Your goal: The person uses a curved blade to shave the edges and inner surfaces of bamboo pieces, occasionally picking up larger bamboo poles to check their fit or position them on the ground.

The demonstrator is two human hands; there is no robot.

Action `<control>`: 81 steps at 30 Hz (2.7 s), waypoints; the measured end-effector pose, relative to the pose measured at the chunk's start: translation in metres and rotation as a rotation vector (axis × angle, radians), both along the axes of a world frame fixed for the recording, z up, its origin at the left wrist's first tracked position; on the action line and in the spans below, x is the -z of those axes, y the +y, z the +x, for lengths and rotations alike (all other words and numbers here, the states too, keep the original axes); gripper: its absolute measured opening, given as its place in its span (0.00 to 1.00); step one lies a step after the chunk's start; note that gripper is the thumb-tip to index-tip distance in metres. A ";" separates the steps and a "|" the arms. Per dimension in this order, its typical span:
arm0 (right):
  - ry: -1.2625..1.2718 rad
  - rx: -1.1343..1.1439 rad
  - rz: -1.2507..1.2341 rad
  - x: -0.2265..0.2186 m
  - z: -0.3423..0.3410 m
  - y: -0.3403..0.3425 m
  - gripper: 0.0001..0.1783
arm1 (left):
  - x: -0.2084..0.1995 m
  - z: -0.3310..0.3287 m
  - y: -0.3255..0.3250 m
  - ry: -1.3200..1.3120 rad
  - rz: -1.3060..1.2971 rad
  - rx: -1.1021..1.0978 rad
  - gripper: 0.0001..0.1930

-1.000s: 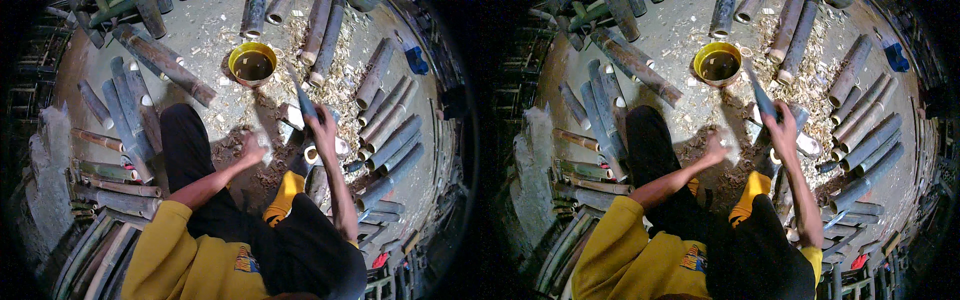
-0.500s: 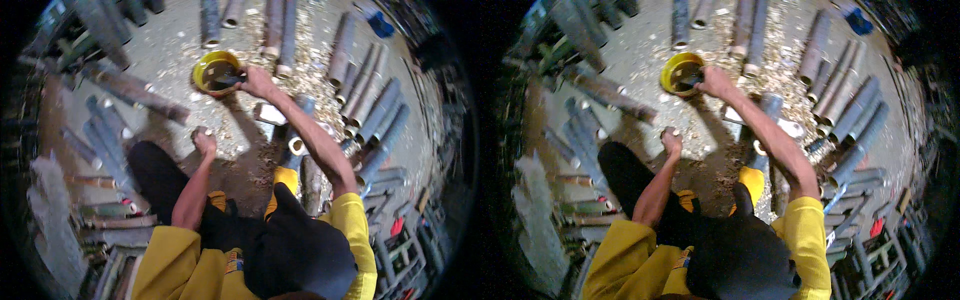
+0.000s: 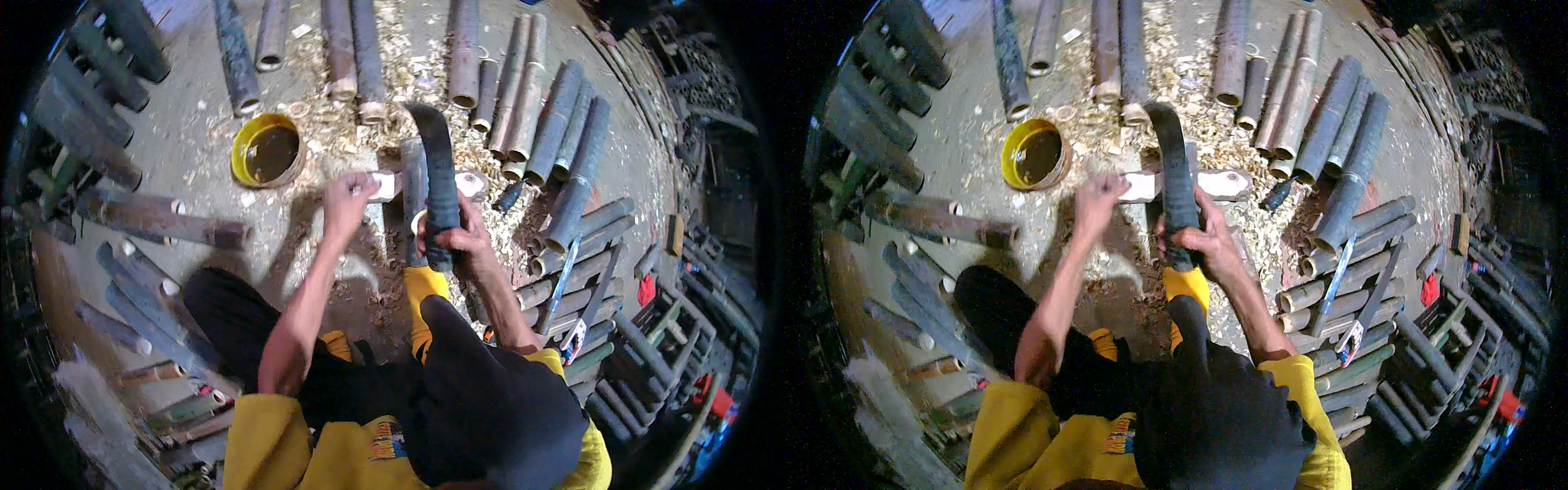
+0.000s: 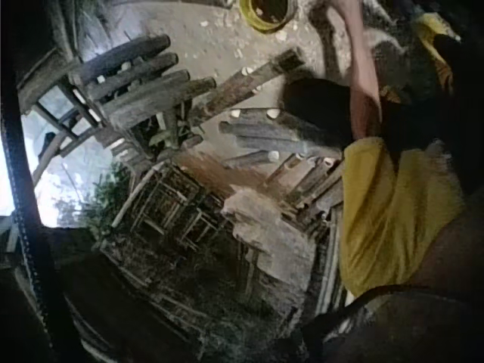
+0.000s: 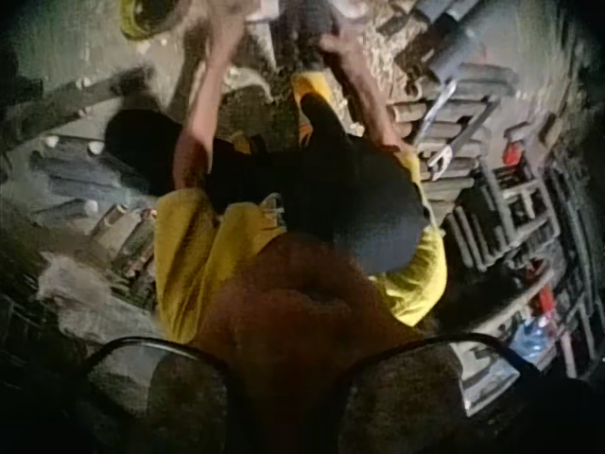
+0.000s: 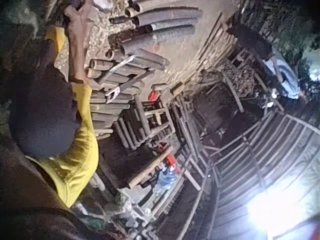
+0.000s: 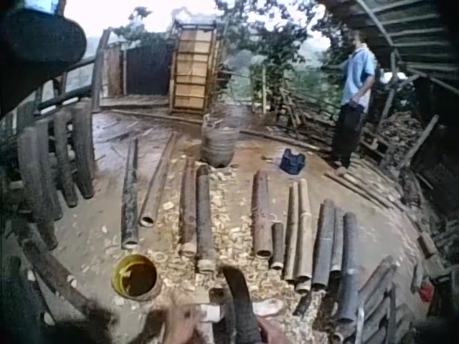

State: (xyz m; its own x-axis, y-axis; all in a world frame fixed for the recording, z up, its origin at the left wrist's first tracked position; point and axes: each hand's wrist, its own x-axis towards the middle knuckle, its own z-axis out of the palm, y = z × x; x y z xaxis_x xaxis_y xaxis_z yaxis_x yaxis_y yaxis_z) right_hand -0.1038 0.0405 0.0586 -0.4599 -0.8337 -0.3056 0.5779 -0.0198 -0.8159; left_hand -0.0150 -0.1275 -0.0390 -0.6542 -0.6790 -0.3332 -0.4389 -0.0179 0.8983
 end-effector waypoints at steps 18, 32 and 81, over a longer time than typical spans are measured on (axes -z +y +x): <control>0.224 0.334 0.288 0.018 0.051 0.060 0.12 | 0.050 0.092 0.078 0.083 0.012 0.156 0.08; 0.664 0.018 0.714 0.055 0.022 0.095 0.20 | 0.016 0.068 0.087 0.121 0.261 0.211 0.12; 1.408 -1.328 0.654 0.063 -0.106 0.067 0.20 | 0.027 -0.032 0.172 0.142 1.397 -0.326 0.15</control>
State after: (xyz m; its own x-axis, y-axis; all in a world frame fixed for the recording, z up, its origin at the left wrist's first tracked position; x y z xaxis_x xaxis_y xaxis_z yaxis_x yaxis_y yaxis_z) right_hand -0.2099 0.1072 -0.0044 0.0754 -0.7228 -0.6870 -0.9192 0.2166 -0.3288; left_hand -0.0470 0.0443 -0.0661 -0.6199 0.0194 -0.7844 -0.1536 -0.9834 0.0970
